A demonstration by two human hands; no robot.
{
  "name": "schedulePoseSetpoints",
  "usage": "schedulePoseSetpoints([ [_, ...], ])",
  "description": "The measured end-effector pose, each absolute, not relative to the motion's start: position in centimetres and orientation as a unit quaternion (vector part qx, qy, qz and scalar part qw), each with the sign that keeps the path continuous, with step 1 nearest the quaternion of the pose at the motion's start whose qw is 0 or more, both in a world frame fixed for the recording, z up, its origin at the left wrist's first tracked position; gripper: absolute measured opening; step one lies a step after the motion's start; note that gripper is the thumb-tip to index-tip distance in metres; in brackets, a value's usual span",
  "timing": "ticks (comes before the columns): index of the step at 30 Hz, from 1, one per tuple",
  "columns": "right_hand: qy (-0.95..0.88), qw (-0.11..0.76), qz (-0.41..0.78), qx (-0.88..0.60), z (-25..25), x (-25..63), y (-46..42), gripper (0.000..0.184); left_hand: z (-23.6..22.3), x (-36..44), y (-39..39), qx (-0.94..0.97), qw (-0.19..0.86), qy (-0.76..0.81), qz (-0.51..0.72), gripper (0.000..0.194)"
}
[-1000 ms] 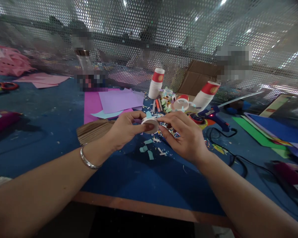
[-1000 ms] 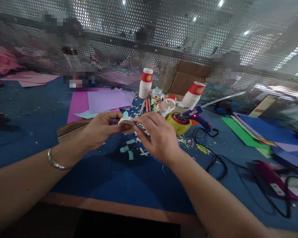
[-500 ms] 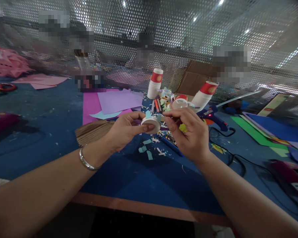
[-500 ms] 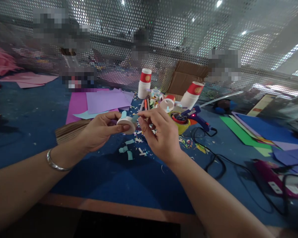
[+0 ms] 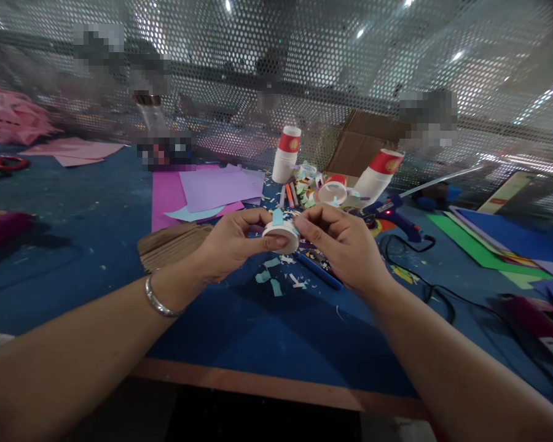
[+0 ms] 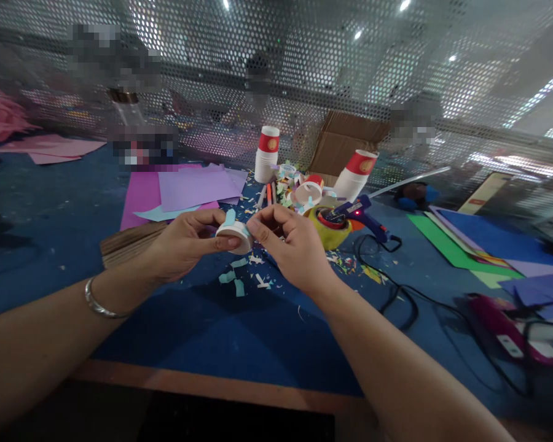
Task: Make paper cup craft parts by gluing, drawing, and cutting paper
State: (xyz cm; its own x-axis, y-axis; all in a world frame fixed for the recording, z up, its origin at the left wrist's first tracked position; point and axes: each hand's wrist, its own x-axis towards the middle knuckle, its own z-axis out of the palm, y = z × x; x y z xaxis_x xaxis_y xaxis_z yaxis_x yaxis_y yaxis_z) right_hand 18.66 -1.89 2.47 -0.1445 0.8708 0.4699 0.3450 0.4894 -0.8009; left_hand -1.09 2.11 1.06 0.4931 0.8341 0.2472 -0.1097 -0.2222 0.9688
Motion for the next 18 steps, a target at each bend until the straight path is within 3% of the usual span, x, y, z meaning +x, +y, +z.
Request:
schedulePoseSetpoints([
  [18, -0.678, 0.518, 0.310, -0.419, 2.36, 18.06, -2.22, 0.022, 0.95, -0.96, 1.90, 0.638, 0.571, 0.281, 0.433, 0.023],
])
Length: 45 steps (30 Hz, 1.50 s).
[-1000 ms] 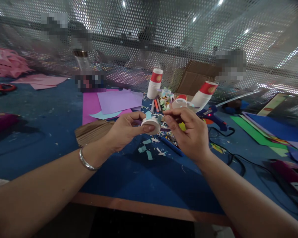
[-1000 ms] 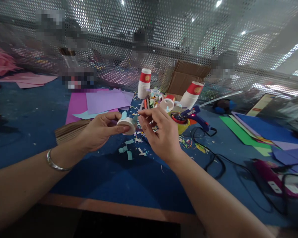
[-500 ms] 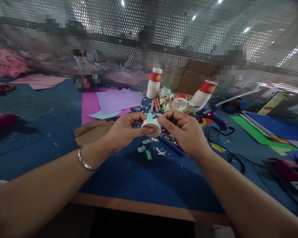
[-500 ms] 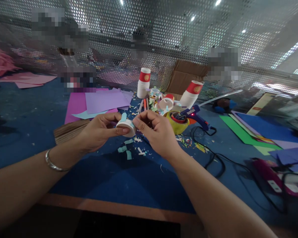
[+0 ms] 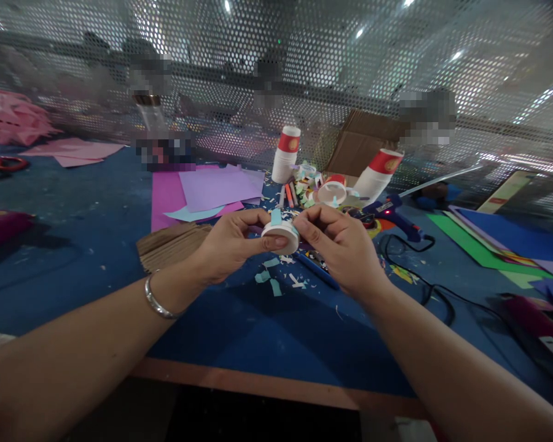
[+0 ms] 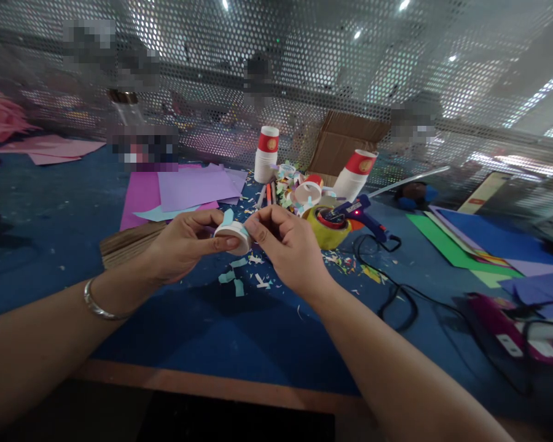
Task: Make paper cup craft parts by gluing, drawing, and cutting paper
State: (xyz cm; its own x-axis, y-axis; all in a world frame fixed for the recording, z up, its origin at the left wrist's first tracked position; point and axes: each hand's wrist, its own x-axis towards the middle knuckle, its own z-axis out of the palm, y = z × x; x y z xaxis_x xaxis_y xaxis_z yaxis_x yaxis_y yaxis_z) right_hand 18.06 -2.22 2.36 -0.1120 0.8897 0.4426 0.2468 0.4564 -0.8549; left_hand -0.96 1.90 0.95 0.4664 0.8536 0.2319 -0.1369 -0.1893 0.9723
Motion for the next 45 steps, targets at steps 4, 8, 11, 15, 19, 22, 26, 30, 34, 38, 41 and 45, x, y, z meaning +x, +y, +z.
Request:
schedulePoseSetpoints([
  [4, -0.674, 0.519, 0.315, -0.420, 2.2, 18.1, -2.2, 0.022, 1.0, -1.0, 1.9, 0.641, 0.568, 0.281, 0.433, 0.023],
  [8, -0.651, 0.537, 0.349, -0.408, 2.0, 17.9, -2.1, 0.023, 1.1, -0.9, 1.8, 0.636, 0.581, 0.272, 0.429, 0.023],
  [11, -0.626, 0.542, 0.382, -0.409, 1.9, 17.8, -2.1, 0.024, 1.1, -0.9, 1.8, 0.638, 0.576, 0.278, 0.429, 0.024],
  [15, -0.625, 0.539, 0.373, -0.423, 2.2, 17.9, -2.2, 0.022, 1.2, -0.8, 1.8, 0.703, 0.454, 0.298, 0.459, 0.020],
  [19, -0.671, 0.509, 0.321, -0.434, 2.7, 18.2, -2.4, 0.021, 1.4, -0.9, 1.6, 0.759, 0.348, 0.304, 0.460, 0.017],
  [22, -0.695, 0.485, 0.304, -0.435, 2.7, 18.3, -2.3, 0.022, 1.4, -0.9, 1.4, 0.781, 0.305, 0.300, 0.454, 0.021],
  [26, -0.697, 0.476, 0.324, -0.428, 2.4, 18.4, -2.1, 0.022, 1.3, -0.9, 1.4, 0.807, 0.267, 0.289, 0.441, 0.023],
  [30, -0.696, 0.465, 0.343, -0.425, 2.2, 18.5, -1.9, 0.023, 1.2, -1.0, 1.5, 0.821, 0.249, 0.274, 0.436, 0.023],
  [34, -0.701, 0.449, 0.351, -0.429, 2.2, 18.6, -1.8, 0.024, 1.0, -1.0, 1.6, 0.830, 0.241, 0.271, 0.425, 0.023],
  [38, -0.706, 0.439, 0.356, -0.426, 2.3, 18.6, -1.8, 0.025, 1.0, -1.1, 1.6, 0.834, 0.235, 0.269, 0.421, 0.020],
  [41, -0.710, 0.434, 0.354, -0.427, 2.3, 18.6, -1.8, 0.024, 1.2, -1.1, 1.6, 0.831, 0.248, 0.278, 0.413, 0.022],
  [45, -0.711, 0.434, 0.336, -0.440, 2.3, 18.8, -1.7, 0.022, 1.2, -1.1, 1.8, 0.778, 0.364, 0.318, 0.401, 0.017],
])
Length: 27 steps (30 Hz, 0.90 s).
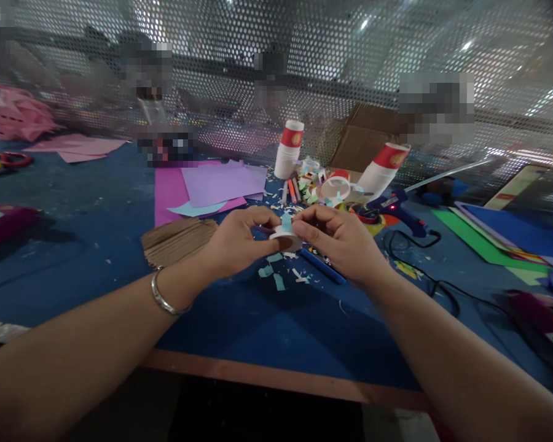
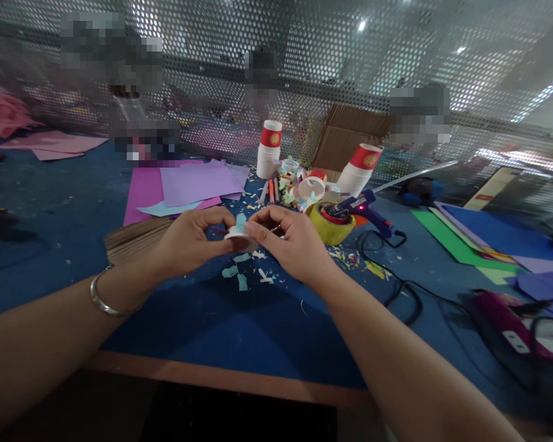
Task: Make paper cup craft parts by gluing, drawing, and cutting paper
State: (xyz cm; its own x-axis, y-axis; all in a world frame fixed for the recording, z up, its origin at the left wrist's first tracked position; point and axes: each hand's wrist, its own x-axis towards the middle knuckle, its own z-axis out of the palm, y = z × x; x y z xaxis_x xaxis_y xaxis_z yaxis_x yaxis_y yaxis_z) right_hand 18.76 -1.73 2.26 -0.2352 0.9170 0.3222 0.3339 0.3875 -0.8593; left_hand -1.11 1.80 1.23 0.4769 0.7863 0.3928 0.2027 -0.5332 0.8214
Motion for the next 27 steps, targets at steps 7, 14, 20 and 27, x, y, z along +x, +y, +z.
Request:
schedulePoseSetpoints([
  [7, -0.646, 0.490, 0.382, -0.444, 1.87, 18.99, -1.26, 0.027, 0.67, -0.86, 2.20, 0.615, 0.568, 0.335, 0.433, 0.031],
  [14, -0.640, 0.472, 0.422, -0.434, 1.91, 19.07, -1.27, 0.033, 1.00, -0.45, 1.91, 0.535, 0.623, 0.324, 0.470, 0.030],
  [20, -0.643, 0.462, 0.420, -0.444, 1.87, 19.19, -1.37, 0.034, 1.00, -0.32, 1.98, 0.509, 0.642, 0.340, 0.462, 0.023],
  [27, -0.635, 0.464, 0.422, -0.452, 1.81, 19.30, -1.13, 0.030, 0.81, -0.27, 2.26, 0.465, 0.686, 0.346, 0.441, 0.023],
])
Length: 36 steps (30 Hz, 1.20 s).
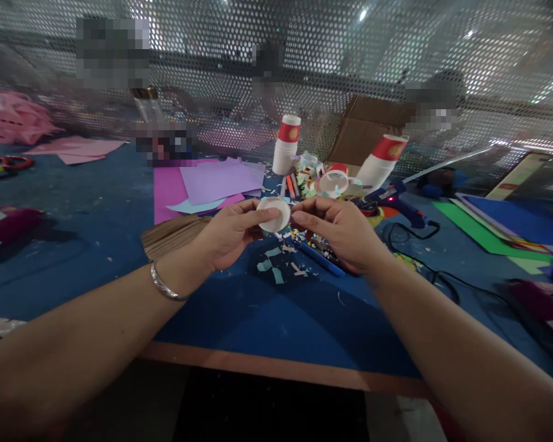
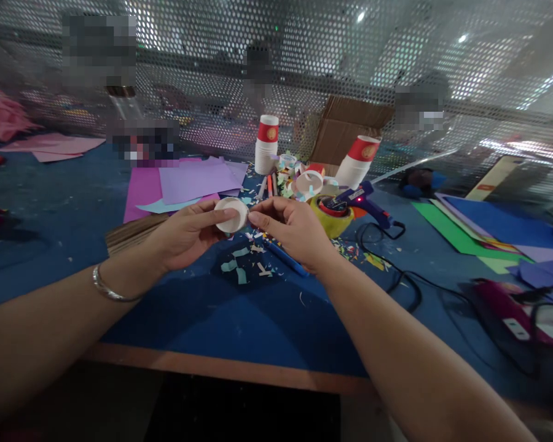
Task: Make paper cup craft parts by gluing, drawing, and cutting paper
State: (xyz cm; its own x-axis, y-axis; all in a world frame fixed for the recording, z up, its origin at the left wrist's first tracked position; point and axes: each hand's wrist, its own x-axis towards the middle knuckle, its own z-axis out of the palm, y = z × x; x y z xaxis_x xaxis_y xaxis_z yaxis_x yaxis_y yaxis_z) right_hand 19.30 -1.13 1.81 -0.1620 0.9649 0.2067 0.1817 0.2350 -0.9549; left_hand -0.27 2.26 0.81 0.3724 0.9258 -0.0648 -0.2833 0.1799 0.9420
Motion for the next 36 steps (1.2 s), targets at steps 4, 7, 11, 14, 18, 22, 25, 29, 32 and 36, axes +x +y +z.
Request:
schedulePoseSetpoints([
  [4, -0.618, 0.466, 0.424, -0.470, 1.8, 19.4, -1.1, 0.030, 0.9, -0.4, 2.4, 0.452, 0.686, 0.354, 0.447, 0.026],
  [7, -0.606, 0.467, 0.429, -0.479, 1.6, 19.5, -1.0, 0.033, 0.8, -0.5, 2.5, 0.450, 0.688, 0.350, 0.449, 0.024],
  [11, -0.596, 0.464, 0.441, -0.484, 1.5, 19.5, -0.9, 0.033, 0.6, -0.5, 2.6, 0.440, 0.704, 0.335, 0.446, 0.021],
  [14, -0.603, 0.460, 0.429, -0.489, 1.5, 19.6, -0.8, 0.032, 0.6, -0.5, 2.6, 0.436, 0.711, 0.328, 0.443, 0.023],
  [18, -0.620, 0.452, 0.402, -0.499, 1.7, 19.7, -0.8, 0.033, 0.9, -0.6, 2.4, 0.433, 0.719, 0.318, 0.441, 0.021],
  [22, -0.647, 0.425, 0.394, -0.496, 1.9, 20.2, -0.8, 0.037, 0.9, -0.8, 2.6, 0.450, 0.702, 0.326, 0.446, 0.023],
  [25, -0.678, 0.375, 0.390, -0.498, 1.8, 20.7, -0.6, 0.040, 0.8, -1.0, 2.9, 0.466, 0.687, 0.330, 0.450, 0.029],
  [29, -0.683, 0.357, 0.379, -0.513, 1.7, 21.3, -0.2, 0.040, 0.7, -1.2, 3.2, 0.456, 0.698, 0.345, 0.431, 0.026],
  [32, -0.674, 0.363, 0.397, -0.507, 1.8, 21.4, -0.1, 0.041, 0.7, -1.3, 3.3, 0.461, 0.699, 0.344, 0.425, 0.022],
  [36, -0.672, 0.370, 0.410, -0.494, 1.9, 21.3, -0.1, 0.039, 0.6, -1.2, 3.3, 0.477, 0.673, 0.348, 0.445, 0.021],
])
